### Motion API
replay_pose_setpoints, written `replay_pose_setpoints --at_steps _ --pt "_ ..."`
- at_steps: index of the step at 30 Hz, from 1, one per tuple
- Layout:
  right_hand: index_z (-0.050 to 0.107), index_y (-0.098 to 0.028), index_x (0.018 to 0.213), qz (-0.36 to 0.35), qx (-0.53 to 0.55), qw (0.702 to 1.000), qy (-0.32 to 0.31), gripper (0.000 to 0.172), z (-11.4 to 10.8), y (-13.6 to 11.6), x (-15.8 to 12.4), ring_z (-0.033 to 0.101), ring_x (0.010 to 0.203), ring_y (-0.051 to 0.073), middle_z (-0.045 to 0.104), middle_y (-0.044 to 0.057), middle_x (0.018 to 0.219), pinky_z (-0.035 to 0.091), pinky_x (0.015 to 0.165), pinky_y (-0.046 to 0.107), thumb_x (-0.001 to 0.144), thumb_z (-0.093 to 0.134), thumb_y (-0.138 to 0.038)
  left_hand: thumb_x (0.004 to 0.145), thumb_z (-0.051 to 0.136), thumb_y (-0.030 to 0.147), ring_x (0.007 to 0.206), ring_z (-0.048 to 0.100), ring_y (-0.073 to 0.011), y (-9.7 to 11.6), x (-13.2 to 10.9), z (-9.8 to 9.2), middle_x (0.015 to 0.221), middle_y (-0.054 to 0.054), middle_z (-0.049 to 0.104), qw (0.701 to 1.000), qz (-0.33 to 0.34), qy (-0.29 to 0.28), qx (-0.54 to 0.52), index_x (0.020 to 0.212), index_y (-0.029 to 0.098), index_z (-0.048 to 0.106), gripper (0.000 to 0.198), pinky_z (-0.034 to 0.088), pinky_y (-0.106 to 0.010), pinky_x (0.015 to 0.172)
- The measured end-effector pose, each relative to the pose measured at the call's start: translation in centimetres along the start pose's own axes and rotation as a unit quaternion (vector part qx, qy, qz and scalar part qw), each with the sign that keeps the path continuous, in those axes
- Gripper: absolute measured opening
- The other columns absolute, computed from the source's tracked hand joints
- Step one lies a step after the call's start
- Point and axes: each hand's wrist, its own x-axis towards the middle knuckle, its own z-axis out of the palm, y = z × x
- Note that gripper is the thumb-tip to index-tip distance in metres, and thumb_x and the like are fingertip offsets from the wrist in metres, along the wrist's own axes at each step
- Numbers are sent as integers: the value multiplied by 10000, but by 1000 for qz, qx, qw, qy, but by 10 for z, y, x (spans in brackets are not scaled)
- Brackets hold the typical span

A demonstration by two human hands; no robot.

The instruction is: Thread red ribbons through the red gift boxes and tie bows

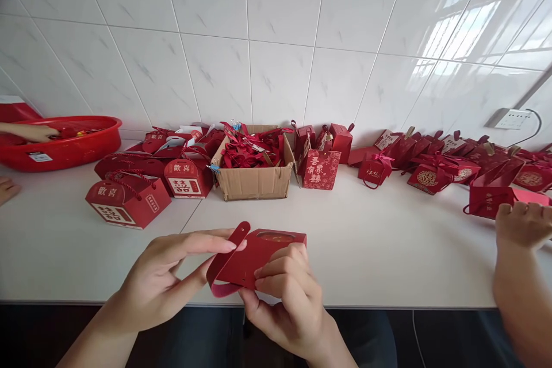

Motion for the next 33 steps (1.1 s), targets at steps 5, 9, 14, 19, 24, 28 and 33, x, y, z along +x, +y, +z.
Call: replay_pose_setpoints --at_steps 5,9,14,19,24,28,33 --pt "545 -193 901 -3 1 1000 16 224 1 -1 1 599 612 145 625 10 706 485 564 322 759 653 -58 780 582 -6 868 680 -164 -4 6 9 880 -23 691 998 48 28 -10 966 258 650 330 559 -242 722" --pt "551 -180 883 -3 2 1000 27 205 1 0 2 597 605 143 623 12 704 482 565 322 759 652 -52 812 555 11 992 643 -171 -2 3 11 1013 -58 652 997 -19 8 -74 923 200 609 226 535 -260 838" --pt "551 -177 873 -4 16 999 30 213 2 1 2 593 605 147 630 18 695 482 567 331 748 657 -41 865 546 75 872 686 -147 1 -5 17 942 -36 705 979 -108 -44 -165 960 198 579 159 557 -196 710" --pt "554 -184 877 4 24 999 33 213 3 2 -1 590 597 152 632 19 684 477 561 336 747 657 -52 870 553 82 778 693 -108 4 -4 21 938 -31 722 971 -117 -20 -208 950 191 587 139 549 -146 639" --pt "557 -187 890 6 24 999 36 233 2 4 -2 603 615 157 641 23 711 485 569 336 740 660 -43 854 576 73 762 684 -94 1 -3 22 930 -14 725 976 -114 -14 -187 945 200 602 160 538 -141 642" --pt "551 -194 887 12 26 999 34 202 2 3 0 599 622 153 640 23 719 485 570 331 764 647 -65 836 592 60 750 677 -93 0 -3 23 894 5 724 980 -107 -12 -167 921 209 606 173 540 -156 654" --pt "551 -175 881 16 44 998 37 205 4 3 1 587 619 151 631 30 716 477 567 332 752 642 -45 818 593 22 793 683 -86 1 -1 23 912 18 713 982 -79 0 -171 881 208 594 196 540 -135 673"
